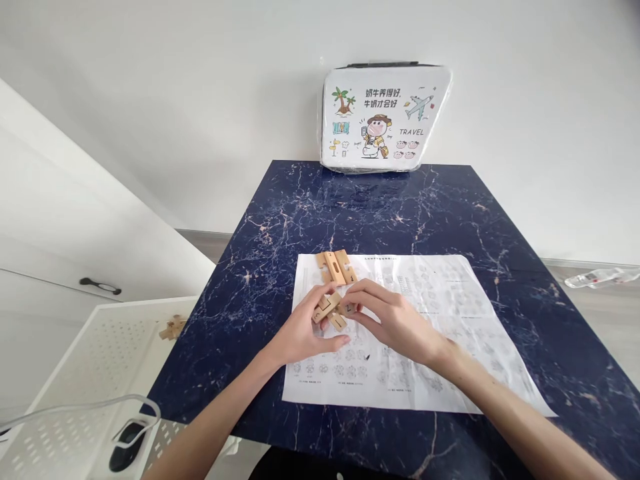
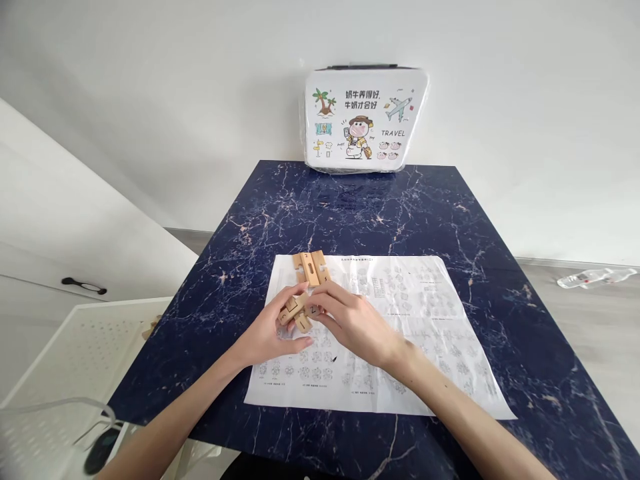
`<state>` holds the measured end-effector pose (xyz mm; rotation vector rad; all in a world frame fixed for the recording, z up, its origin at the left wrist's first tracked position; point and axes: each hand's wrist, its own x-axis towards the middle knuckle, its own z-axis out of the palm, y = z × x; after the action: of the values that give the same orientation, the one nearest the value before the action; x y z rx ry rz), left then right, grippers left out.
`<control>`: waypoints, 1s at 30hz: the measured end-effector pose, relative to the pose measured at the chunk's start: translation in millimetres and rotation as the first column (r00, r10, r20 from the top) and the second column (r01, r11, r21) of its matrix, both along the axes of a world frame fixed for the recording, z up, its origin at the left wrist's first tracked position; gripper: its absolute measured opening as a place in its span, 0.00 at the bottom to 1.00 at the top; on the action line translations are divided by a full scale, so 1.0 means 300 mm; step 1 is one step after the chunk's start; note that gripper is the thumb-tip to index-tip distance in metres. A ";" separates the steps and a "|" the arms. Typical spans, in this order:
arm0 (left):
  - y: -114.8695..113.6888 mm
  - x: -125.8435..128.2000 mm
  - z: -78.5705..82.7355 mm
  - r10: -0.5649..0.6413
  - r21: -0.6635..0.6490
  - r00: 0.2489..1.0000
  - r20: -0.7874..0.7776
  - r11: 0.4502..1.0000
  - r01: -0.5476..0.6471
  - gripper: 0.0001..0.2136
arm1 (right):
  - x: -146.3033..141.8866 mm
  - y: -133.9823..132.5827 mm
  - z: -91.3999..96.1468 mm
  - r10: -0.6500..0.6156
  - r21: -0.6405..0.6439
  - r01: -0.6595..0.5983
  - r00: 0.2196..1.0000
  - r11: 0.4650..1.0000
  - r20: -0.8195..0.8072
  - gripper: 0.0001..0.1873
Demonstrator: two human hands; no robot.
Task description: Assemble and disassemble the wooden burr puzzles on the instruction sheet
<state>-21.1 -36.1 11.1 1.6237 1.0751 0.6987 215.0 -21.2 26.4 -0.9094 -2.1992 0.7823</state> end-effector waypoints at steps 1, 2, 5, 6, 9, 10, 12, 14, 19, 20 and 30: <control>0.001 0.004 -0.003 0.011 0.023 1.000 -0.024 1.000 -0.011 0.39 | -0.004 -0.002 0.001 0.004 0.009 -0.004 1.000 1.000 0.010 0.13; 0.001 0.007 -0.007 0.018 0.042 0.999 -0.049 0.999 -0.016 0.37 | -0.007 -0.004 0.002 0.010 0.016 -0.011 1.000 1.000 0.018 0.13; 0.001 0.013 -0.021 0.015 0.097 0.995 -0.102 0.995 -0.005 0.35 | -0.010 -0.007 0.004 0.017 0.009 -0.017 0.999 1.000 0.038 0.14; 0.000 0.013 -0.025 0.013 0.114 0.994 -0.113 0.993 0.000 0.35 | -0.010 -0.008 0.005 0.012 0.003 -0.012 0.999 1.000 0.046 0.14; -0.006 0.015 -0.032 -0.004 0.122 0.988 -0.152 0.992 0.022 0.36 | -0.009 -0.008 0.005 0.002 -0.012 -0.001 0.999 1.000 0.053 0.13; -0.007 0.015 -0.033 -0.015 0.109 0.986 -0.168 0.993 0.034 0.37 | -0.009 -0.008 0.005 0.002 -0.017 -0.001 0.999 1.000 0.049 0.13; -0.010 0.017 -0.030 -0.033 0.088 0.981 -0.194 0.995 0.051 0.37 | -0.011 -0.008 0.005 -0.002 -0.024 0.003 0.999 1.000 0.043 0.12; -0.011 0.020 -0.025 -0.032 0.083 0.979 -0.202 0.995 0.050 0.38 | -0.014 -0.008 0.006 -0.003 -0.021 0.004 0.999 1.000 0.047 0.12; -0.011 0.022 -0.018 -0.055 0.084 0.984 -0.172 0.994 0.070 0.38 | -0.030 -0.012 0.023 0.057 0.013 -0.058 0.995 0.998 0.082 0.14; -0.011 0.022 -0.018 -0.058 0.098 0.982 -0.179 0.992 0.076 0.38 | -0.035 -0.013 0.027 0.072 0.017 -0.074 0.993 0.997 0.090 0.15; -0.010 0.022 -0.022 -0.064 0.145 0.966 -0.251 0.984 0.102 0.37 | -0.056 -0.012 0.038 0.102 0.088 -0.104 0.994 0.991 0.024 0.10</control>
<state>-14.5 -39.0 4.6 1.9186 1.1427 0.5467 198.3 -24.8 37.7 -0.7680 -2.2942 0.7197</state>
